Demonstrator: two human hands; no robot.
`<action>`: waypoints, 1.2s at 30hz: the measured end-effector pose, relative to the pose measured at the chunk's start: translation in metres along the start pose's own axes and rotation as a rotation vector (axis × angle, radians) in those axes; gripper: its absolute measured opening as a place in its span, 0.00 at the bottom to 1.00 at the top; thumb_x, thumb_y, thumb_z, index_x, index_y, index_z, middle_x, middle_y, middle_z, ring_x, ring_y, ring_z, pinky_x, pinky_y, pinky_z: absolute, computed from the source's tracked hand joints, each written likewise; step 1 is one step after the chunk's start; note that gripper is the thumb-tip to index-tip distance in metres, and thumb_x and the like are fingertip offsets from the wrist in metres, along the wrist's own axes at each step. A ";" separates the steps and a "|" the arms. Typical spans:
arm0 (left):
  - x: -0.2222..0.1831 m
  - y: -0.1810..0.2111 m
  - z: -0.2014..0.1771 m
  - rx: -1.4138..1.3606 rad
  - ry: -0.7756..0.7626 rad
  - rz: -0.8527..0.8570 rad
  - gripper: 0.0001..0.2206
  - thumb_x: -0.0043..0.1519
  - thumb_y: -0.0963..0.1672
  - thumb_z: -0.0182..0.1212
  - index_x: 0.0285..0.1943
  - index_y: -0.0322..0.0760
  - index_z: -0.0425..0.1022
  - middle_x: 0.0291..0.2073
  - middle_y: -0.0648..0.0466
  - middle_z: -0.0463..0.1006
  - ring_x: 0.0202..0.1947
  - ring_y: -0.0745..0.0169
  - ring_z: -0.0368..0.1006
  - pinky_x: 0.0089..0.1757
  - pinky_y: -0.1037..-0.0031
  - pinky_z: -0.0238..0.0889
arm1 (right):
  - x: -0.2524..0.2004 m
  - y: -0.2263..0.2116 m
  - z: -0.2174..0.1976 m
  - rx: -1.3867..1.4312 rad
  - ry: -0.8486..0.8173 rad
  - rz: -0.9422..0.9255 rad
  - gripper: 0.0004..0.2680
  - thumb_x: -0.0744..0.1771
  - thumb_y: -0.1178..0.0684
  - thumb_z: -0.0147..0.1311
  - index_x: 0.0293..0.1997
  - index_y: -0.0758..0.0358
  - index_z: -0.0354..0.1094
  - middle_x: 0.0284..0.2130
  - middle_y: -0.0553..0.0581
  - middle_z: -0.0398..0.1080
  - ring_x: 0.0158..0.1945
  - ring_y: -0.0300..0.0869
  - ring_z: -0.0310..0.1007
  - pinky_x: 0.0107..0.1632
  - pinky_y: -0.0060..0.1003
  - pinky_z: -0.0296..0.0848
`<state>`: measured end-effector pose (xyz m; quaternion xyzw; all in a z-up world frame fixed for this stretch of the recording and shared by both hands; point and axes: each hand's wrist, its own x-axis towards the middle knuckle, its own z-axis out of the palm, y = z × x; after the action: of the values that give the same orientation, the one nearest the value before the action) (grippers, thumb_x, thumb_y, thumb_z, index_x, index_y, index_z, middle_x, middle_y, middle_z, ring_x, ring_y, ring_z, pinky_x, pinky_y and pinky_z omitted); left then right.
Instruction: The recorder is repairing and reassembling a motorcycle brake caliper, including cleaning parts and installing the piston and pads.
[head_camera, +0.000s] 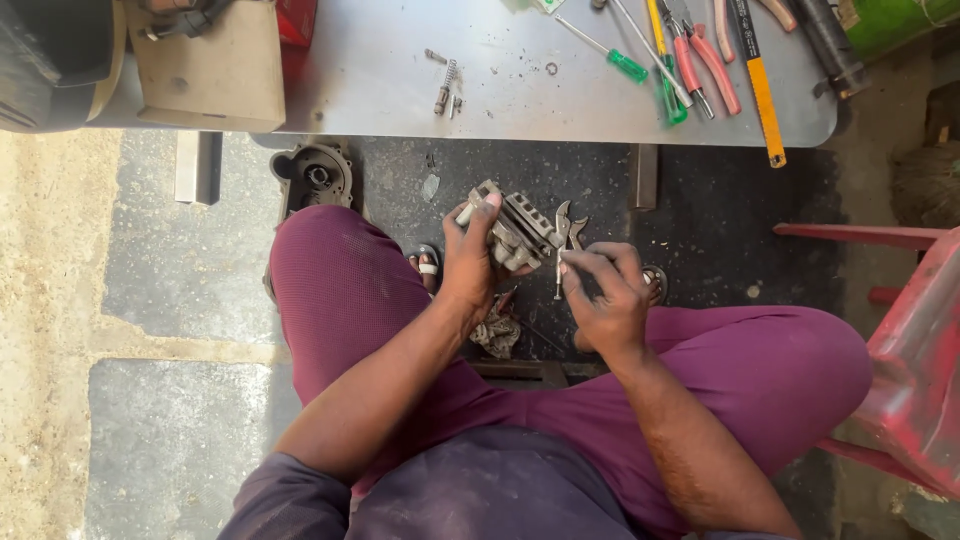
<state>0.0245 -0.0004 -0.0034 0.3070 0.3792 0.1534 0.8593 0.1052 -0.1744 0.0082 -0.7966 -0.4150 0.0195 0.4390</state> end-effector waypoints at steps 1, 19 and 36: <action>0.000 0.000 -0.001 -0.013 0.022 -0.022 0.38 0.58 0.56 0.59 0.69 0.38 0.43 0.53 0.38 0.69 0.45 0.48 0.80 0.34 0.58 0.83 | -0.003 0.001 0.001 -0.131 0.041 -0.050 0.08 0.66 0.60 0.65 0.49 0.60 0.77 0.44 0.56 0.71 0.46 0.41 0.74 0.45 0.35 0.76; -0.029 0.021 -0.021 -0.061 -0.209 0.234 0.45 0.53 0.66 0.54 0.71 0.44 0.43 0.61 0.41 0.64 0.60 0.43 0.71 0.48 0.47 0.79 | 0.004 0.013 -0.004 0.418 0.071 0.273 0.07 0.70 0.59 0.56 0.52 0.67 0.73 0.42 0.51 0.74 0.45 0.33 0.74 0.49 0.27 0.74; -0.058 0.035 -0.020 0.224 -0.182 0.499 0.38 0.67 0.64 0.36 0.73 0.34 0.49 0.57 0.44 0.68 0.57 0.58 0.66 0.57 0.67 0.64 | -0.005 0.030 0.002 0.460 0.064 0.484 0.10 0.69 0.55 0.57 0.54 0.69 0.74 0.33 0.53 0.74 0.36 0.33 0.71 0.40 0.27 0.69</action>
<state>-0.0300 0.0058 0.0403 0.4963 0.2276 0.2891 0.7863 0.1201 -0.1845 -0.0160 -0.7524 -0.1847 0.1915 0.6027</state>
